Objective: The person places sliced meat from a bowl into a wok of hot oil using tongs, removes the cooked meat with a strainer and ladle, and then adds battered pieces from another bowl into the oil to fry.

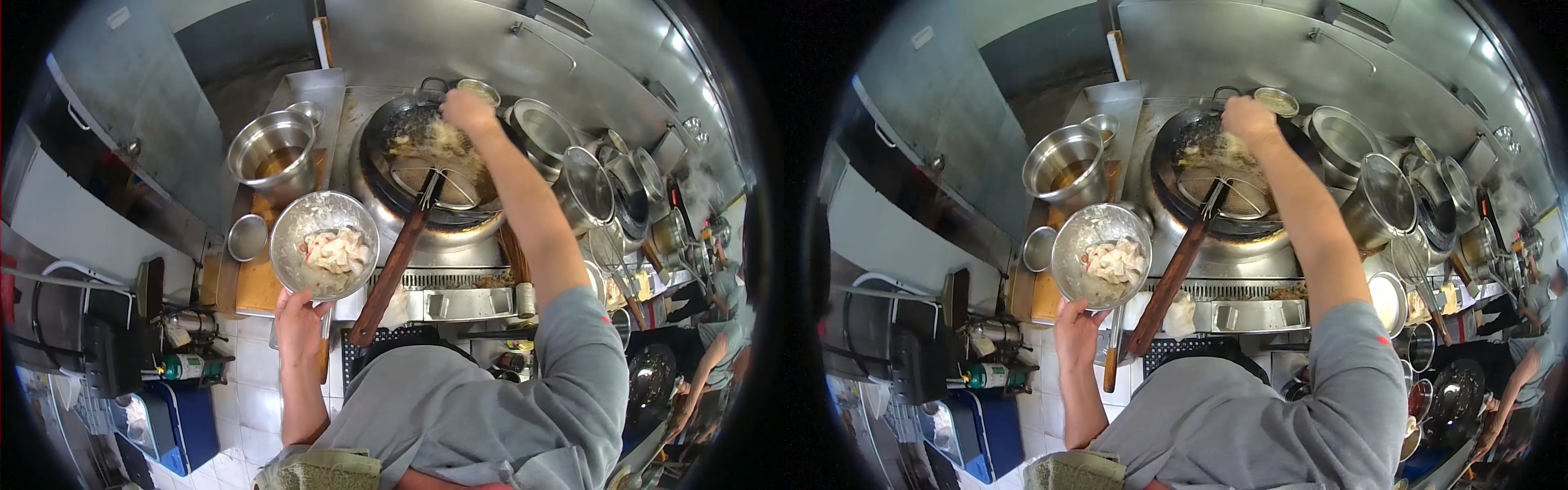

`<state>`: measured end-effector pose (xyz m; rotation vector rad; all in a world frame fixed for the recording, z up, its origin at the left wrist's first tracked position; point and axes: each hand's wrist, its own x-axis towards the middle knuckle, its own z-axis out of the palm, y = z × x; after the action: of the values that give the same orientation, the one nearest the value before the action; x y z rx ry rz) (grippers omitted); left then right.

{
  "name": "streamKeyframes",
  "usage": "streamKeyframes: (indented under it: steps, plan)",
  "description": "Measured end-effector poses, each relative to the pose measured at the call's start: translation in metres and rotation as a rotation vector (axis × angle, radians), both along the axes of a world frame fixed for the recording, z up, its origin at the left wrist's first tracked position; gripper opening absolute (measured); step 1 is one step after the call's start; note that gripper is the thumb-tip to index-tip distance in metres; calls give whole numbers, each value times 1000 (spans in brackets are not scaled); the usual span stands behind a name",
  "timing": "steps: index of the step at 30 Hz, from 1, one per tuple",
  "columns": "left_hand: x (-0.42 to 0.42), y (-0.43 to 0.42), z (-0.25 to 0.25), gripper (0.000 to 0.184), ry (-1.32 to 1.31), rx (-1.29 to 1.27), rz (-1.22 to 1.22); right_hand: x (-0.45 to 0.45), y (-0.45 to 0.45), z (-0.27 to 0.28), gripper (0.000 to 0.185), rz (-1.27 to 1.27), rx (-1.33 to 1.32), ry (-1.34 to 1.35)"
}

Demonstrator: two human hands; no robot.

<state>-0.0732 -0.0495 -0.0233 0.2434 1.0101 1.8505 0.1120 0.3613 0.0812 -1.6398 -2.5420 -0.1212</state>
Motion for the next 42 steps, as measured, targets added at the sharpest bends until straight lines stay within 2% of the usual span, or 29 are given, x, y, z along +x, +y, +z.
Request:
streamKeyframes:
  steps: [2, 4, 6, 8, 12, 15, 18, 19, 20, 22, 26, 29, 32, 34, 37, 40, 42]
  plan:
    - [5, 1, 14, 33, 7, 4, 46, 11, -15, 35, 34, 14, 108, 34]
    - [4, 1, 17, 34, 44, -10, 54, 31, -32, 63, 34, 266, 198, 246]
    - [-2, 4, 7, 38, 116, -18, 15, 33, -104, 106, 34, 429, 105, 207]
    - [-1, 10, 6, 32, 131, -2, -7, 37, -148, 112, 33, 645, -9, 175]
    - [9, 25, 19, 17, 160, 35, -87, 29, -208, 84, 20, 793, -53, 22]
    - [15, 34, 21, 16, 203, 65, -145, 24, -206, 68, 17, 679, -77, -221]
    - [16, 44, 13, 18, 219, 68, -161, 44, -210, 95, 15, 639, 110, -128]
    - [17, 46, 8, 18, 216, 64, -157, 56, -210, 104, 13, 687, 322, -36]
    - [17, 48, 4, 19, 199, 53, -149, 66, -202, 110, 18, 645, 395, 16]
    - [15, 50, -1, 22, 164, 35, -142, 79, -192, 138, 22, 596, 422, 46]
    - [21, 48, 13, 28, 126, 70, -135, 104, -168, 167, 25, 279, 326, 53]
    - [18, 41, 11, 42, 170, 45, -168, 122, -137, 145, 25, 174, 251, -47]
    - [22, 37, 17, 31, 144, 37, -99, 137, -99, 83, 22, 20, 79, -201]
    - [21, 35, 18, 31, 154, 32, -79, 144, -77, 42, 23, -75, -91, -323]
    - [17, 31, 16, 31, 171, 30, -76, 163, -54, -5, 26, -92, -126, -386]
    - [16, 29, 15, 33, 180, 29, -82, 176, -58, 12, 29, -126, 18, -237]
    - [13, 29, 9, 39, 199, 28, -108, 174, -85, 52, 31, -56, 122, -53]
